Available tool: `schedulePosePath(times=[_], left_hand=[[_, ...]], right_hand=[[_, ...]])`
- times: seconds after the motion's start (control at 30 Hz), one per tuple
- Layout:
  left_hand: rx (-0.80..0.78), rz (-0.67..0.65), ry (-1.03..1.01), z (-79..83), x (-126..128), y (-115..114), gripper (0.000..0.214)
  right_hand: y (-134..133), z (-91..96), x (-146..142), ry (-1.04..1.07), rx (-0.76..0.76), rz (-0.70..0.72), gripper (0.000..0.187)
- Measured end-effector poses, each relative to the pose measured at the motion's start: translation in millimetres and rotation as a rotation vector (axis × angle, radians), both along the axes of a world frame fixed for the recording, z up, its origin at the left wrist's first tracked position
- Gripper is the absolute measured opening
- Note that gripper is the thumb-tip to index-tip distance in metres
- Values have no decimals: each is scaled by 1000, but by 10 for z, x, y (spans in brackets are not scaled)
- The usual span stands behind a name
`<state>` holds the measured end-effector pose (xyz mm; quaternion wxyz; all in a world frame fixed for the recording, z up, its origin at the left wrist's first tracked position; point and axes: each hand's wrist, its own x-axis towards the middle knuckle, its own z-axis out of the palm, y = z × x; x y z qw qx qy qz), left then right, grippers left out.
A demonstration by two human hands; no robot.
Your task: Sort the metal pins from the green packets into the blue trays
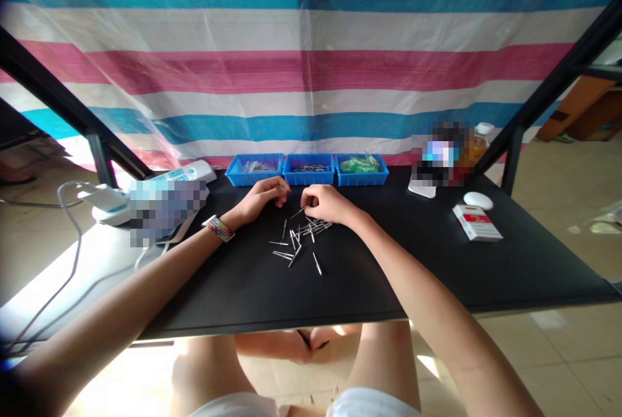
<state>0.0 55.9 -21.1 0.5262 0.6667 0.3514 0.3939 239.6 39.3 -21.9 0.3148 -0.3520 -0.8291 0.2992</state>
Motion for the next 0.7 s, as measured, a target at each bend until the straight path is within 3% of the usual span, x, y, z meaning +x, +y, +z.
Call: schedulePosePath(times=[0.1,0.2,0.57,0.7], left_hand=[[32,-22,66,14,0,-6,30],[60,-58,147,26,3,-6,41],[30,-36,181,22,2,3,42],[41,-6,167,27,5,-6,39]], right_hand=[[49,-27,25,195,-199,-43,4],[73,-69,7,372,-303,-101,11],[37,-169,-88,500,-179,-252,15],[19,-139,-99,527,-249,-238,21]])
